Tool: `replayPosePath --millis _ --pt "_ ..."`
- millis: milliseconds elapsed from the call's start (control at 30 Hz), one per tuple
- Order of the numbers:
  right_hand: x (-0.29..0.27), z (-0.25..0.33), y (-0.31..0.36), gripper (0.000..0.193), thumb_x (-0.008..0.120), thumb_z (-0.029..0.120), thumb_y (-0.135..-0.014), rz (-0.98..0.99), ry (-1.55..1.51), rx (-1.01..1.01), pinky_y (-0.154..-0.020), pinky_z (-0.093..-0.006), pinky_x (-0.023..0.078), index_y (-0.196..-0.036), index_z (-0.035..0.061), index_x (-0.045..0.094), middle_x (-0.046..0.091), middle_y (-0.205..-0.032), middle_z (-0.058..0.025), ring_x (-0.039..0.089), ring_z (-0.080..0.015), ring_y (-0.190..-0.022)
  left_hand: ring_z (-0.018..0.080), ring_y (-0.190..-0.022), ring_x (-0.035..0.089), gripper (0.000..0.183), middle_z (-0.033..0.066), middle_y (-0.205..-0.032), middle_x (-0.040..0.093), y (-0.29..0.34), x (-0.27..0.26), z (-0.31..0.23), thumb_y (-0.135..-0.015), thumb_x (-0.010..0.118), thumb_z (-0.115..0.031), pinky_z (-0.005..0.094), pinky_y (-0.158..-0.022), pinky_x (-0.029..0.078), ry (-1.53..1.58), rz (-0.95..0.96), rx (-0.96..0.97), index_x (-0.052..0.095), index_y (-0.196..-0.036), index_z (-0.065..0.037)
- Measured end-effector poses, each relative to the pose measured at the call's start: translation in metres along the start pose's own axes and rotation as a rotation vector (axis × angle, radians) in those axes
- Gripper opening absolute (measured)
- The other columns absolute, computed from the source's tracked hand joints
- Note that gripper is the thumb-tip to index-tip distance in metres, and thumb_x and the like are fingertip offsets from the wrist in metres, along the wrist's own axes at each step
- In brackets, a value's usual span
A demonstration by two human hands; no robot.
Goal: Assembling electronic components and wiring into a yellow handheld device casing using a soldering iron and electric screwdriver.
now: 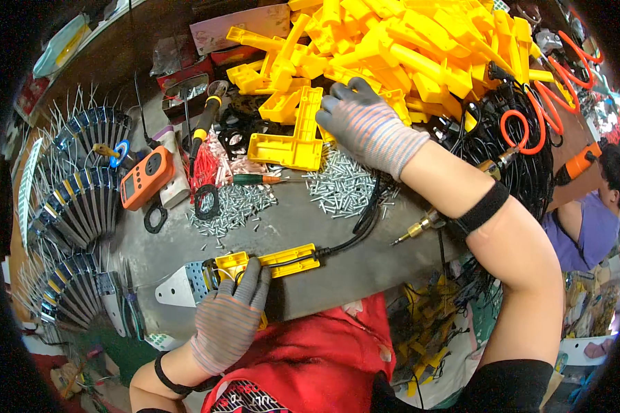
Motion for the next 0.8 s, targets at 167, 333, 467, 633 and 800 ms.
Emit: replayPosePath --millis 167,333,467,633,800 --pt "-0.077 -0.052 0.036 0.042 0.073 0.02 -0.07 -0.533 -0.05 0.244 -0.081 -0.0412 0.052 -0.108 0.0048 0.059 0.061 -0.099 -0.0139 0.062 -0.0329 -0.091 0.022 -0.086 0.064 0.051 0.0103 -0.138 0.053 0.0 0.003 0.003 -0.082 0.052 -0.016 0.0306 -0.065 0.055 0.028 0.007 -0.017 0.055 -0.132 -0.008" --pt "-0.051 -0.128 0.107 0.041 0.07 0.02 -0.072 -0.269 -0.404 0.795 -0.077 -0.0415 0.052 -0.108 0.0076 0.054 0.064 -0.088 -0.0214 0.064 -0.0391 -0.084 0.0215 -0.087 0.063 0.049 0.0108 -0.136 0.054 0.004 -0.002 0.0 -0.082 0.052 -0.016 0.0303 -0.064 0.054 0.007 0.008 -0.028 0.057 -0.131 -0.009" --pt "-0.028 -0.088 0.102 0.041 0.072 0.024 -0.074 0.069 -0.075 0.652 -0.078 -0.0436 0.053 -0.105 0.0064 0.053 0.065 -0.091 -0.0205 0.065 -0.0378 -0.09 0.0204 -0.088 0.063 0.048 0.0095 -0.134 0.055 0.006 -0.001 0.0 -0.082 0.052 -0.015 0.0294 -0.063 0.053 -0.011 -0.036 -0.018 0.059 -0.129 -0.009" --pt "-0.028 -0.086 0.101 0.036 0.065 0.031 -0.083 0.068 0.015 0.659 -0.075 -0.0467 0.053 -0.108 0.0077 0.056 0.068 -0.095 -0.0183 0.066 -0.0368 -0.09 0.0192 -0.083 0.061 0.047 0.0067 -0.132 0.057 0.001 0.005 0.001 -0.081 0.052 -0.014 0.0274 -0.063 0.052 -0.001 -0.001 -0.067 0.059 -0.128 -0.009" --pt "-0.013 -0.038 0.119 0.045 0.064 0.027 -0.086 -0.25 -0.935 0.686 -0.08 -0.0358 0.047 -0.121 0.0002 0.055 0.063 -0.092 -0.0177 0.062 -0.0267 -0.087 0.0203 -0.083 0.061 0.048 0.0071 -0.134 0.055 0.0 0.003 0.001 -0.081 0.052 -0.013 0.0296 -0.065 0.053 -0.025 -0.044 -0.064 0.058 -0.129 -0.009"
Point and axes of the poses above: each hand's wrist, its own y-axis away from the middle knuckle, its own x-axis out of the palm, z = x × y, the point moved 9 cm from there along -y, towards the middle knuckle
